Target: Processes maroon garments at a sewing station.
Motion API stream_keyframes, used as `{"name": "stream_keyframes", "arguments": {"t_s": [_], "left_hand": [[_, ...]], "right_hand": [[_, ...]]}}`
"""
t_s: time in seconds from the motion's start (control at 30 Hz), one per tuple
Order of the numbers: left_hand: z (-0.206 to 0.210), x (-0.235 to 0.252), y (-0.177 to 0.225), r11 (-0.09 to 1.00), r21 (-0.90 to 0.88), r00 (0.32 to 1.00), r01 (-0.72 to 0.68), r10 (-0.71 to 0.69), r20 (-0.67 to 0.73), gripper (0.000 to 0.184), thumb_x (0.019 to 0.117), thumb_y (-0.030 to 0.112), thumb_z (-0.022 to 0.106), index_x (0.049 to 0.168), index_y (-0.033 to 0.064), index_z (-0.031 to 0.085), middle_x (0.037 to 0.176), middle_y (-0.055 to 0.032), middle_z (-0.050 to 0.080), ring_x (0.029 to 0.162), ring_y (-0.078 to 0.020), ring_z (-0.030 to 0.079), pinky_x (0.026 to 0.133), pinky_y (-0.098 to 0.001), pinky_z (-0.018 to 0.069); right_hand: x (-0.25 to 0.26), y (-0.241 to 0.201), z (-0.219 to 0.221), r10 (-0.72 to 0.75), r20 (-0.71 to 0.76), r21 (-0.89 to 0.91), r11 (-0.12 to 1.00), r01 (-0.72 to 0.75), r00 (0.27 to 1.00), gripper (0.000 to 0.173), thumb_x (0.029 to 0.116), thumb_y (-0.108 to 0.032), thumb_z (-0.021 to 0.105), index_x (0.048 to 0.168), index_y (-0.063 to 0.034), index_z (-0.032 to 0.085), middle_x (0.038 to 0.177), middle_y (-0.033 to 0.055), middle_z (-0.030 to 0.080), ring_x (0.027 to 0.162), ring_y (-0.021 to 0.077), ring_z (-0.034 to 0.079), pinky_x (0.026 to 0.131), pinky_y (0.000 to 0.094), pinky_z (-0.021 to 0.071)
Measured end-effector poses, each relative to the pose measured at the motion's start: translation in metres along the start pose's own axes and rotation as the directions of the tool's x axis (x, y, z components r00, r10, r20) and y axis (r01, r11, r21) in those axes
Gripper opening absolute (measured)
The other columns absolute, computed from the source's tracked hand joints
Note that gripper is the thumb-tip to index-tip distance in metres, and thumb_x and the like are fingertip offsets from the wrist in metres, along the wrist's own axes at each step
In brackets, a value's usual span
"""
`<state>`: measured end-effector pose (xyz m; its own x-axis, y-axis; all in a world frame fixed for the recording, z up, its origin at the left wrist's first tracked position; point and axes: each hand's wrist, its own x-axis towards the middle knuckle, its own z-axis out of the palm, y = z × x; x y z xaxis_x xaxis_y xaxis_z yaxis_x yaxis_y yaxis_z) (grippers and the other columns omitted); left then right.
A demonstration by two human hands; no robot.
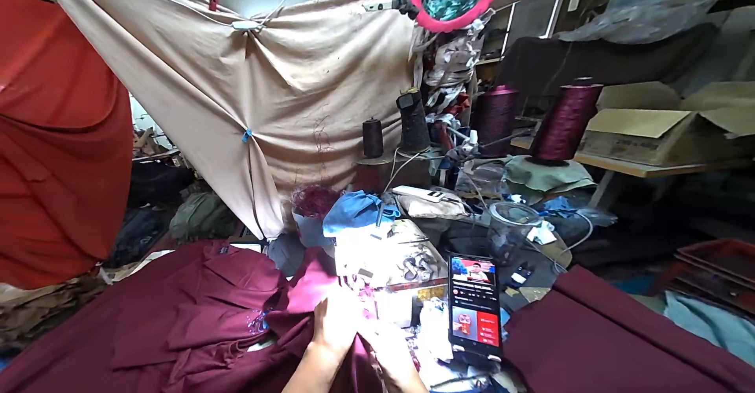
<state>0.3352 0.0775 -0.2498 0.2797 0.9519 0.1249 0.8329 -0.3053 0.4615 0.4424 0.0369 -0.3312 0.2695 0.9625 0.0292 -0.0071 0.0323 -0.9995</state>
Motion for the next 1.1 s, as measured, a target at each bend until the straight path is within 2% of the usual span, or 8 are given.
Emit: {"name": "stream_keyframes", "arguments": {"t_s": [0.1, 0.17, 0.23, 0.3, 0.37, 0.47, 0.67, 1.1], "left_hand": [[-0.005, -0.012, -0.017, 0.996, -0.071, 0.998, -0.054, 0.052, -0.025, 0.035, 0.0931, 0.037, 0.067, 0.113, 0.0093, 0.074, 0.114, -0.0137, 0.072, 0.108, -0.0305, 0.069, 0.093, -0.0528, 0.0539], [-0.011, -0.034, -0.034, 0.996, 0.008, 0.994, -0.084, 0.085, -0.075, 0.038, 0.092, 0.042, 0.069, 0.119, 0.0159, 0.076, 0.117, -0.0098, 0.074, 0.108, -0.0296, 0.071, 0.09, -0.0541, 0.0562], [-0.016, -0.055, -0.059, 0.991, 0.089, 0.992, -0.104, 0.11, -0.064, 0.041, 0.0901, 0.041, 0.073, 0.118, 0.0108, 0.075, 0.114, -0.0139, 0.074, 0.109, -0.0351, 0.07, 0.09, -0.058, 0.0545], [-0.013, -0.073, -0.081, 0.977, 0.093, 0.966, -0.192, 0.205, -0.157, 0.035, 0.0893, 0.035, 0.073, 0.109, 0.0065, 0.078, 0.104, -0.0141, 0.076, 0.103, -0.0365, 0.071, 0.086, -0.0576, 0.056], [0.001, -0.085, -0.092, 0.935, 0.04, 0.862, -0.353, 0.341, -0.374, 0.023, 0.0868, 0.031, 0.073, 0.092, 0.0096, 0.08, 0.088, -0.0057, 0.076, 0.086, -0.0239, 0.073, 0.077, -0.0446, 0.0595], [0.022, -0.096, -0.084, 0.852, -0.082, 0.758, -0.517, 0.411, -0.506, 0.014, 0.0887, 0.026, 0.074, 0.09, 0.0147, 0.082, 0.09, 0.0002, 0.077, 0.089, -0.0111, 0.07, 0.084, -0.0301, 0.0566], [0.051, -0.093, -0.085, 0.805, 0.041, 0.671, -0.591, 0.52, -0.528, 0.012, 0.0927, 0.028, 0.069, 0.094, 0.0238, 0.08, 0.091, 0.0045, 0.073, 0.093, -0.0092, 0.065, 0.085, -0.0262, 0.0526], [0.053, -0.088, -0.085, 0.699, 0.024, 0.585, -0.715, 0.617, -0.527, 0.01, 0.0931, 0.022, 0.071, 0.095, 0.0202, 0.081, 0.086, 0.0036, 0.07, 0.091, -0.0085, 0.062, 0.086, -0.0233, 0.0483]], "right_hand": [[-0.017, 0.002, -0.006, -0.004, 0.003, -0.021, 1.0, 0.004, 1.0, 0.023, 0.0964, -0.016, 0.068, 0.077, -0.005, 0.071, 0.062, -0.0044, 0.058, 0.054, 0.0019, 0.051, 0.055, 0.0235, 0.0443], [-0.038, 0.002, -0.014, -0.051, 0.011, -0.045, 0.998, 0.051, 0.999, 0.02, 0.0959, -0.016, 0.068, 0.08, -0.0038, 0.073, 0.065, -0.0031, 0.062, 0.058, 0.0021, 0.057, 0.058, 0.0242, 0.05], [-0.058, 0.004, -0.021, -0.081, 0.023, -0.05, 0.995, 0.083, 0.996, 0.018, 0.0958, -0.013, 0.068, 0.089, 0.0009, 0.076, 0.072, 0.0026, 0.069, 0.062, 0.0056, 0.064, 0.062, 0.027, 0.0559], [-0.072, 0.008, -0.024, -0.095, 0.031, -0.024, 0.995, 0.095, 0.995, 0.016, 0.0948, -0.011, 0.068, 0.093, 0.003, 0.076, 0.075, 0.004, 0.071, 0.062, 0.0064, 0.066, 0.061, 0.026, 0.0577], [-0.076, 0.012, -0.023, -0.103, 0.036, 0.038, 0.994, 0.101, 0.994, 0.012, 0.0934, -0.008, 0.07, 0.09, 0.0021, 0.075, 0.076, 0.0024, 0.072, 0.064, 0.0052, 0.067, 0.062, 0.0234, 0.0578], [-0.075, 0.012, -0.019, -0.071, 0.085, 0.127, 0.99, 0.06, 0.994, 0.008, 0.092, -0.007, 0.071, 0.087, -0.0009, 0.073, 0.074, -0.0006, 0.07, 0.064, 0.0047, 0.066, 0.063, 0.0226, 0.0575], [-0.078, 0.012, -0.016, -0.048, 0.15, 0.218, 0.976, 0.014, 0.988, 0.004, 0.0911, -0.003, 0.069, 0.088, -0.0019, 0.071, 0.079, 0.0016, 0.071, 0.069, 0.0076, 0.067, 0.065, 0.0245, 0.058], [-0.073, 0.016, -0.021, -0.109, 0.126, 0.212, 0.974, 0.081, 0.986, 0.007, 0.0874, 0.001, 0.068, 0.086, -0.0048, 0.072, 0.081, -0.0009, 0.071, 0.076, 0.0046, 0.067, 0.071, 0.022, 0.0571]]}}
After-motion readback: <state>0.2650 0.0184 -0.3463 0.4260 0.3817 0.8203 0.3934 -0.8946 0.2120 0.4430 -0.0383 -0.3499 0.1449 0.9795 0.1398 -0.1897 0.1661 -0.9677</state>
